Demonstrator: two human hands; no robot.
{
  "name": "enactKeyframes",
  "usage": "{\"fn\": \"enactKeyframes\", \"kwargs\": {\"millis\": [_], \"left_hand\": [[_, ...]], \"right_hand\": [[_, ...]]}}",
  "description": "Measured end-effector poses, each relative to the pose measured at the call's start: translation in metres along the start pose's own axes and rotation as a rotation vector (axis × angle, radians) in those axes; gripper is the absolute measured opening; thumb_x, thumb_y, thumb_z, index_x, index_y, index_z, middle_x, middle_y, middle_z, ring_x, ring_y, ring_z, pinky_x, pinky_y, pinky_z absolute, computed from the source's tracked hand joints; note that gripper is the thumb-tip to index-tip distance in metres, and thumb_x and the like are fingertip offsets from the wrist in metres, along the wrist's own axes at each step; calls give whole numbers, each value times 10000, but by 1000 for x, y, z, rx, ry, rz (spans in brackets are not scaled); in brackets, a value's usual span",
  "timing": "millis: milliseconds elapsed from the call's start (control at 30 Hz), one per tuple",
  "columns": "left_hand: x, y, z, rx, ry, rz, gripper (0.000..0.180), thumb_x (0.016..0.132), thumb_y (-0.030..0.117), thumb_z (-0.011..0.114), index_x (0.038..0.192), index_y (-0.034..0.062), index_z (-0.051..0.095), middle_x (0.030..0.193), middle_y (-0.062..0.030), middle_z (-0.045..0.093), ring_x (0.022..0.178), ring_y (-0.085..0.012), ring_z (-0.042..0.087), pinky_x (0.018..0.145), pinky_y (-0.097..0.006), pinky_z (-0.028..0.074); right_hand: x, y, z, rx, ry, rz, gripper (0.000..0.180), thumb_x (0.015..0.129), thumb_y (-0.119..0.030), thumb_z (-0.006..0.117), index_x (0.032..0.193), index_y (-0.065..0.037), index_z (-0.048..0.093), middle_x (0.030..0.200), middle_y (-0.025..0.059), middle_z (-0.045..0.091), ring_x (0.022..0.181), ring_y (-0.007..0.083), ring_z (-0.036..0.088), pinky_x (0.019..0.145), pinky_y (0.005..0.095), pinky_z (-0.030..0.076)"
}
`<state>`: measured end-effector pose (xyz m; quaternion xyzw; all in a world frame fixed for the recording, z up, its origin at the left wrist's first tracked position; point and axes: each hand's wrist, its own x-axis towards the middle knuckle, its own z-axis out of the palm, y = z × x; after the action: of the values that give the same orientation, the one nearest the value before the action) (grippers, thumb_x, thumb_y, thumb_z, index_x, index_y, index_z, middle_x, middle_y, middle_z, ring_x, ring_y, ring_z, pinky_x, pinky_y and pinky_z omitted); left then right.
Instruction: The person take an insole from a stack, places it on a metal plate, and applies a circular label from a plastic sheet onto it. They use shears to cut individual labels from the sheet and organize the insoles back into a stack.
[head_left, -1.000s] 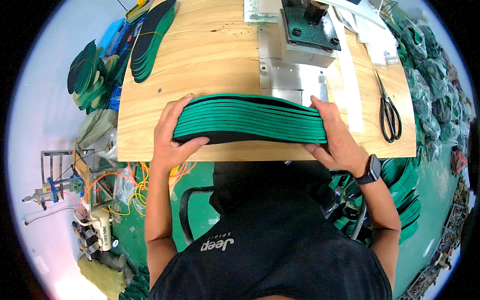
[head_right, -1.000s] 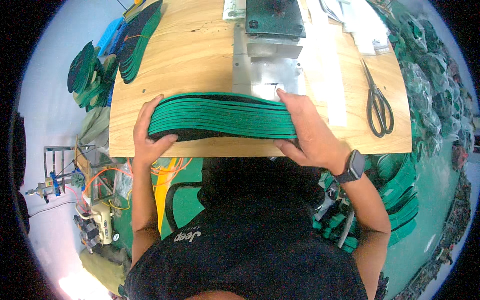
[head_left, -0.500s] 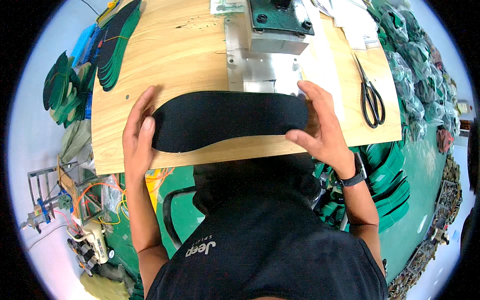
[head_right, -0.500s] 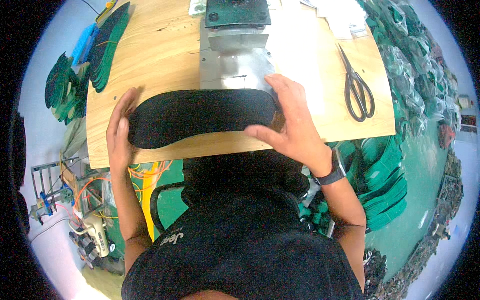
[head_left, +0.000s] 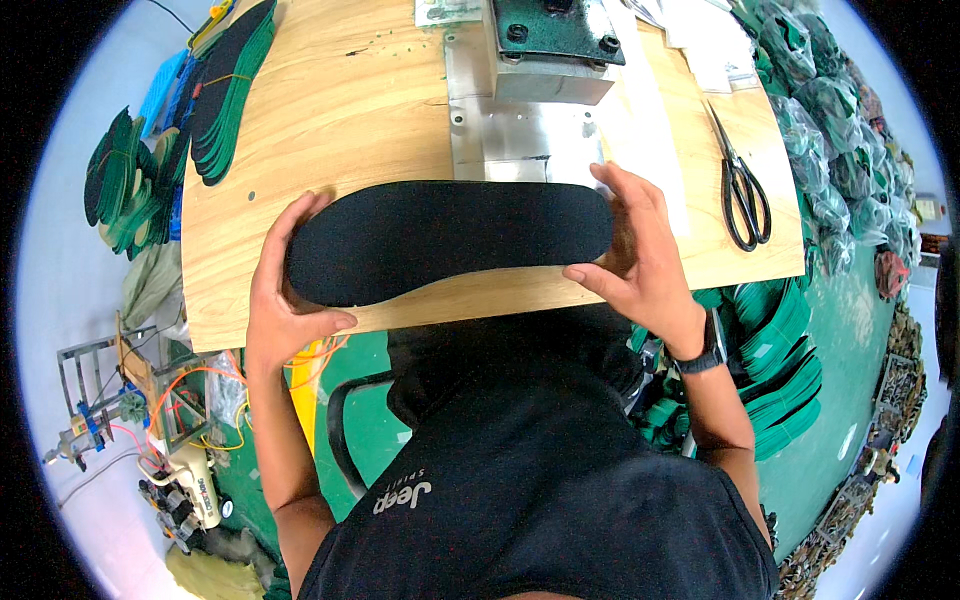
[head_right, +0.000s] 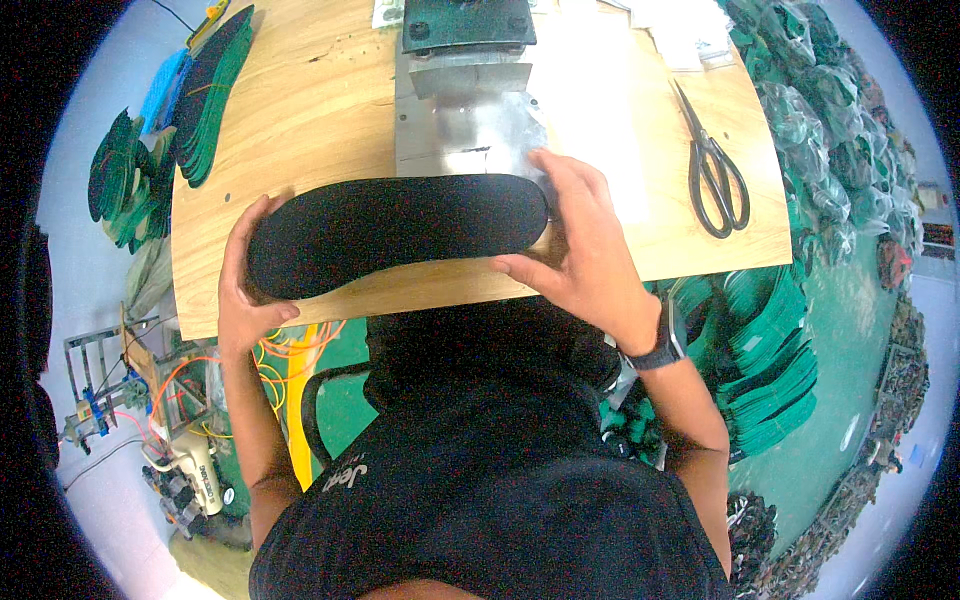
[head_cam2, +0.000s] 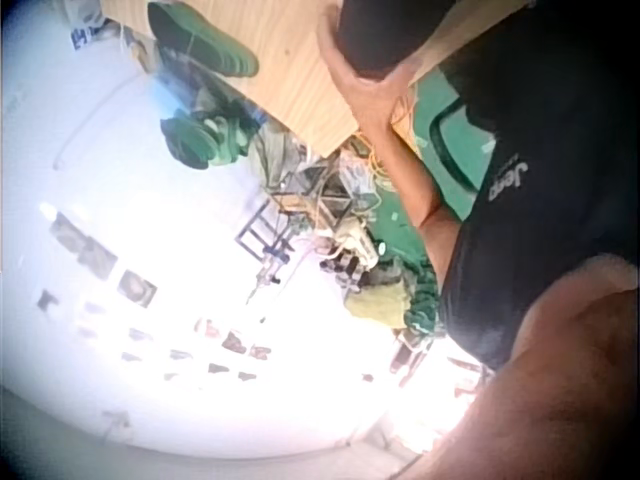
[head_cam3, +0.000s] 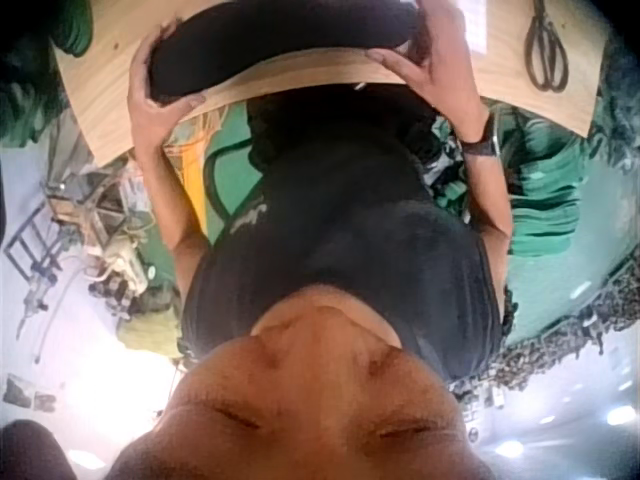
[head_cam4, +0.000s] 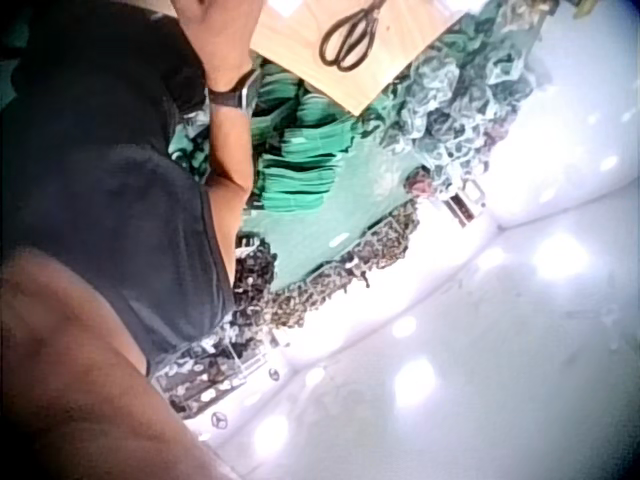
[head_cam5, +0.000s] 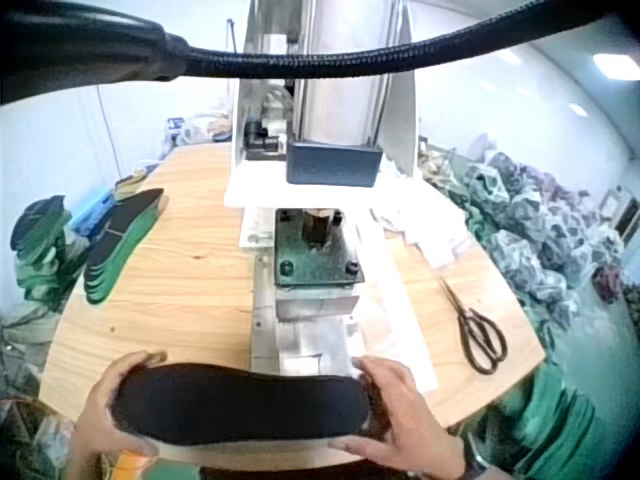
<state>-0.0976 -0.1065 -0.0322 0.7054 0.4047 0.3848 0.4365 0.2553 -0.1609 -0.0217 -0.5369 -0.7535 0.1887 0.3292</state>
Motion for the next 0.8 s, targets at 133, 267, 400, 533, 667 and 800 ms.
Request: {"fn": "enactKeyframes", "kwargs": {"millis": [133, 267, 400, 533, 667, 800], "left_hand": [[-3, 3, 3, 120, -3, -50, 1067, 427, 163, 845, 1368, 10, 366, 1324, -176, 480, 1237, -269, 456, 1064, -362, 309], [-1, 6, 4, 188, -4, -62, 1063, 425, 112, 830, 1377, 34, 362, 1318, -170, 483, 1228, -268, 463, 1056, -360, 321], [-1, 8, -1, 236, -46, -78, 1084, 442, 105, 829, 1400, 53, 326, 1315, -164, 487, 1210, -284, 474, 1050, -366, 330], [0, 6, -7, 439, -54, -72, 1087, 475, 106, 842, 1417, 82, 301, 1288, -163, 501, 1184, -313, 486, 1032, -385, 352], [8, 5, -8, 434, -31, -105, 1084, 468, 104, 852, 1413, 109, 321, 1264, -160, 514, 1170, -305, 495, 1019, -386, 367], [22, -4, -15, 537, -21, -18, 1061, 460, 124, 864, 1394, 121, 360, 1250, -159, 523, 1150, -306, 509, 1001, -389, 388]], "right_hand": [[-25, -9, 10, -81, 91, 87, 945, 678, -232, 785, 1381, 67, 229, 1310, 228, 429, 1225, 377, 381, 1029, 448, 313], [-24, -26, 18, 30, 69, 133, 929, 674, -184, 787, 1369, 79, 229, 1294, 258, 425, 1210, 388, 401, 1028, 442, 321], [-17, -12, 8, 46, 80, 74, 842, 646, -151, 806, 1314, 58, 338, 1242, 239, 458, 1152, 381, 451, 995, 408, 373], [-5, -7, 0, -77, 32, -2, 761, 608, -107, 806, 1253, 17, 423, 1182, 207, 495, 1109, 382, 461, 948, 413, 404], [9, 1, 0, -57, -3, -80, 714, 601, -56, 782, 1231, -4, 449, 1137, 187, 514, 1081, 378, 458, 926, 410, 399], [28, 6, 4, 15, 15, -31, 659, 624, -57, 766, 1210, -11, 468, 1065, 173, 528, 1045, 365, 466, 907, 405, 397]]}}
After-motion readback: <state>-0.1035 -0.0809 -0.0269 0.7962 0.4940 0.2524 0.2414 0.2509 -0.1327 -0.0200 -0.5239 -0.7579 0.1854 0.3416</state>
